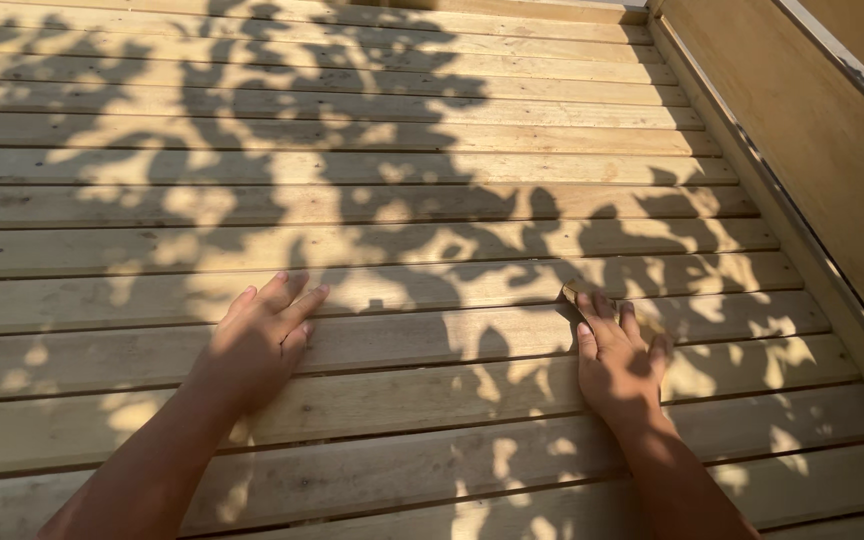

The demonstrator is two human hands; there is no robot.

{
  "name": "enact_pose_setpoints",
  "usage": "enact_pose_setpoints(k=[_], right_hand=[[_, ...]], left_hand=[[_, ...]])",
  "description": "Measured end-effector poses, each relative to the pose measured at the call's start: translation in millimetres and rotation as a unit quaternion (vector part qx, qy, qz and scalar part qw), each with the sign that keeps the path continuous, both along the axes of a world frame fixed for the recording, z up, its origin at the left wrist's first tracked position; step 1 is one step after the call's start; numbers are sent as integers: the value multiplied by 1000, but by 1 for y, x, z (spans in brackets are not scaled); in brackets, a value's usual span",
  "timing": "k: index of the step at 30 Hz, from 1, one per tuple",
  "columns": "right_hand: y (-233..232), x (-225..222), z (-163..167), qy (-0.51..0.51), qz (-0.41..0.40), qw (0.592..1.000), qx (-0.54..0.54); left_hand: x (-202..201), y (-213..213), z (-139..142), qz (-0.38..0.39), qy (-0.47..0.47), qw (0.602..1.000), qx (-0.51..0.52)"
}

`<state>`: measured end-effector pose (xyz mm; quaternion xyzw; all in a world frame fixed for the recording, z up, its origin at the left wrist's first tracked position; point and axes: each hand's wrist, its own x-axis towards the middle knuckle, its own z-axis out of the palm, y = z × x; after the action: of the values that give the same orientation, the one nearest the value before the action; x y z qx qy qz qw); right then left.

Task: The person sands the slatted surface of a wooden furniture frame, moving a sanding block back and forth across the planks with one hand while the other hand steadies or rubs the wood. They work across different sections of the slatted seat, occasionally setting the block down and rubbing the surface by hand before resuming sanding.

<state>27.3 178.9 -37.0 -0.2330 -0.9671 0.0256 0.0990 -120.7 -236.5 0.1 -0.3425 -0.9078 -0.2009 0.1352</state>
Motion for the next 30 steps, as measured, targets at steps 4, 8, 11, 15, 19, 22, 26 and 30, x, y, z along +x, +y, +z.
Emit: enact_pose_setpoints(k=[4, 8, 11, 15, 19, 22, 26, 30], right_hand=[[-122, -23, 11, 60, 52, 991, -107], [-272, -50, 13, 54, 217, 968, -114], [-293, -44, 18, 29, 208, 971, -118], [-194, -12, 32, 53, 33, 993, -97], [-118, 10, 37, 52, -142, 984, -91], [-167, -1, 26, 63, -114, 989, -76], [-294, -14, 18, 36, 73, 986, -144], [-284, -3, 27, -20, 97, 978, -182]], left_hand=[[-30, -12, -7, -19, -62, 996, 68], [-34, -19, -16, -17, -28, 992, 125], [-30, -22, -15, -16, -76, 982, 174], [-28, -17, -9, -30, -26, 986, 161], [-25, -9, -8, -9, -29, 990, 137], [-23, -6, -10, -4, -31, 992, 123], [-27, -7, -9, -16, -4, 991, 134], [-30, -10, -8, -21, 1, 988, 150]])
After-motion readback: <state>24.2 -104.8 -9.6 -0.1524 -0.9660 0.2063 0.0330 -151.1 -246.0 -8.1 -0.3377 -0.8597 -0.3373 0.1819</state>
